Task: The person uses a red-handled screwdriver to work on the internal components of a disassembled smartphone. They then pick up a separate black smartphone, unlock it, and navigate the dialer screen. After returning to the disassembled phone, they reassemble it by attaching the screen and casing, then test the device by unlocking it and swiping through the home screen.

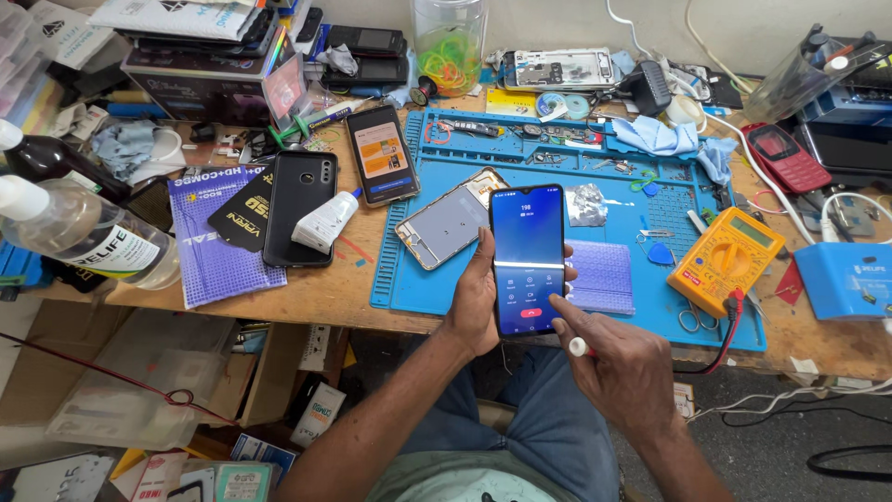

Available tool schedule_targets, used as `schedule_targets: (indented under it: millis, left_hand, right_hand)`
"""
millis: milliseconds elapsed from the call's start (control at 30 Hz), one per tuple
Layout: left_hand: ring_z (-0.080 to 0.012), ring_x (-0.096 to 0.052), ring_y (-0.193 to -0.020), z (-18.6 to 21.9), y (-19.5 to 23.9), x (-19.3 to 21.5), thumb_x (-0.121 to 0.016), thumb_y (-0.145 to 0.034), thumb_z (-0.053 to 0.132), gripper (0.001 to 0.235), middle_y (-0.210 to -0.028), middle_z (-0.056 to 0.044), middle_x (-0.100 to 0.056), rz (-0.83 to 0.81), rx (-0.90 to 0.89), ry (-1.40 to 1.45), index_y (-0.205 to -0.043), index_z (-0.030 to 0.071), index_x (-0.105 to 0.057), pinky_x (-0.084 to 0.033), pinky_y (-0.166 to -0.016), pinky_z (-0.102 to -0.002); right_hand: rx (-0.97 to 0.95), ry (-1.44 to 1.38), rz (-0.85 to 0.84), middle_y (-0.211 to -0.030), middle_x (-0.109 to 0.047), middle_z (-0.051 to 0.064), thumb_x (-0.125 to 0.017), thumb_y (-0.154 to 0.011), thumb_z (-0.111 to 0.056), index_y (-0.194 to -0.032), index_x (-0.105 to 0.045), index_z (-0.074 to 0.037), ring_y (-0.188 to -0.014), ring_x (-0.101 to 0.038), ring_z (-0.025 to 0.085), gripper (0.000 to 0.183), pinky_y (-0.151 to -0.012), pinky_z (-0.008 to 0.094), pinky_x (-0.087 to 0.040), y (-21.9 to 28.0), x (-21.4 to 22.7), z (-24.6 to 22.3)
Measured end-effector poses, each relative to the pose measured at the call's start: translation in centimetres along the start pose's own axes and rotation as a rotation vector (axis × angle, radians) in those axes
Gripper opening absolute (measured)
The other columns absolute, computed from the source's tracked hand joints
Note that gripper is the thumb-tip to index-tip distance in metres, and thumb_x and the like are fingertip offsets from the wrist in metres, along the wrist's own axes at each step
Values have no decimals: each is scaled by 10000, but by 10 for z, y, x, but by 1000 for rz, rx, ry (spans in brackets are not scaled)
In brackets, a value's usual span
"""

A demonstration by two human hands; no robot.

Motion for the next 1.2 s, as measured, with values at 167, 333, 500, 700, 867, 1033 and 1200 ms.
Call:
schedule_targets:
  millis: [167,333,500,700,867,1033,1200]
  left_hand:
    - [-274,-658,-1192,1,0,-1,-220,-1051,718,907,-1347,-213,-607,29,10,-20,-1503,-36,-445,-584,-1002,-423]
    - [-280,-662,-1195,5,0,-2,-261,-1049,694,876,-1357,-216,-608,60,-14,-41,-1489,-38,-455,-579,-984,-428]
    - [-305,-668,-1176,10,2,-8,-327,-1093,624,803,-1376,-240,-606,48,-58,-13,-1458,-73,-488,-577,-1006,-437]
    - [-302,-655,-1228,10,6,-12,-349,-1063,643,813,-1396,-226,-595,-3,-47,-40,-1469,-48,-486,-570,-1040,-439]
    - [-305,-646,-1237,7,0,-5,-341,-1074,647,817,-1383,-234,-590,19,-47,3,-1488,-47,-460,-560,-1011,-451]
    - [-304,-636,-1250,26,18,-33,-327,-1095,605,807,-1431,-239,-570,34,-92,10,-1507,-81,-425,-544,-1067,-430]
    - [-305,-633,-1250,43,54,-66,-333,-1093,609,809,-1433,-234,-569,16,-178,49,-1518,-74,-418,-542,-1068,-435]
  right_hand:
    - [24,-78,42,-617,-661,64,-725,-906,-191,-1229,-742,-136,-475,-595,144,329,-487,359,-465,3,2,-2]
    - [-362,-351,73,-537,-599,16,-684,-956,-202,-1292,-738,-121,-487,-526,69,350,-453,281,-398,19,7,46]
    - [-469,-664,273,-633,-565,-8,-598,-1062,-244,-1298,-719,-39,-565,-478,36,335,-503,218,-346,33,15,82]
    - [-510,-805,303,-638,-581,6,-585,-1068,-230,-1274,-730,-28,-515,-407,42,323,-463,226,-284,33,5,94]
    - [-279,-389,166,-566,-590,2,-702,-936,-153,-1256,-745,-90,-493,-461,64,329,-461,263,-366,29,3,58]
    - [-209,-355,256,-557,-586,18,-721,-927,-118,-1284,-724,-89,-509,-473,55,358,-476,273,-381,25,14,48]
    - [38,-231,408,-777,-681,78,-703,-930,-70,-1283,-700,-69,-644,-632,118,352,-612,306,-490,17,28,59]
Point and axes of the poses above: each hand's wrist, its own y-axis away from the middle knuckle, its own x-axis out of the back of the hand, z = x × y, the point moved 8 cm from there along -y, towards the middle knuckle
